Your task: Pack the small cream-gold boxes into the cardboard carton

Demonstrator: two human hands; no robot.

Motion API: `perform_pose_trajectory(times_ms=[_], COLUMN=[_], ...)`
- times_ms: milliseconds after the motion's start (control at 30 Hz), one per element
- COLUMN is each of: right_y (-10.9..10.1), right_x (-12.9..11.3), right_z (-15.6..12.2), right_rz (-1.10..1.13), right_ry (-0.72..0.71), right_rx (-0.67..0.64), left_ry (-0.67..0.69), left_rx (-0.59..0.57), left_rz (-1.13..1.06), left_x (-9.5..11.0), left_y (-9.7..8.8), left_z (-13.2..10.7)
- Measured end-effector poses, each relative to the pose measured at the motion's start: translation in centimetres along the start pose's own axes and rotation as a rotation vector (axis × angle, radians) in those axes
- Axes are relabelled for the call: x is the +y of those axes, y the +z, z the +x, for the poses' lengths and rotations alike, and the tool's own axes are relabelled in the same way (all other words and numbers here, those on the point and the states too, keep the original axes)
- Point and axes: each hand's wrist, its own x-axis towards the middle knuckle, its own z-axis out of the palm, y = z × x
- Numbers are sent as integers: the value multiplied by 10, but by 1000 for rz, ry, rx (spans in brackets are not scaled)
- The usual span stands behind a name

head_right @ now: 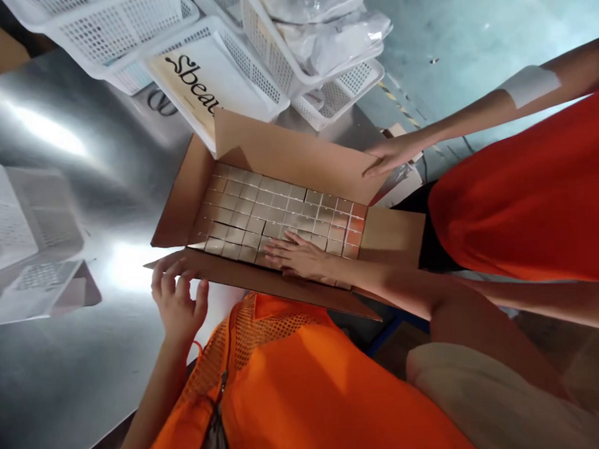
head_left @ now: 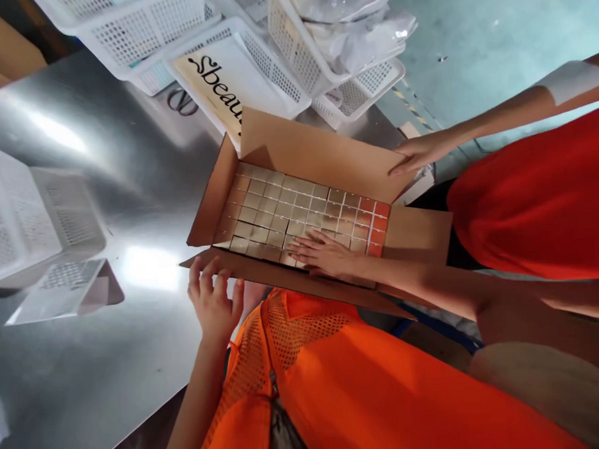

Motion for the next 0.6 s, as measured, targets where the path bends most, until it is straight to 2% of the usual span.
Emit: perform_pose_trajectory(times_ms=[133,233,367,467,600], right_y=[21,15,-2,3,15], right_x=[0,-1,-5,-7,-5], right_z=[10,17,67,105,116], right_rz=[10,-4,6,45,95], right_ry=[-8,-1,-31,-84,-117], right_rx=[0,46,112,107,81], left_ry=[-3,0,-23,-18,-21], left_rx=[-31,-31,-18,-33,-66], left_rz=[1,-6,-21,-24,-20], left_x=[0,-1,1,1,-1], left_y=[-2,0,3,2,0], left_z=[0,2,5,5,0])
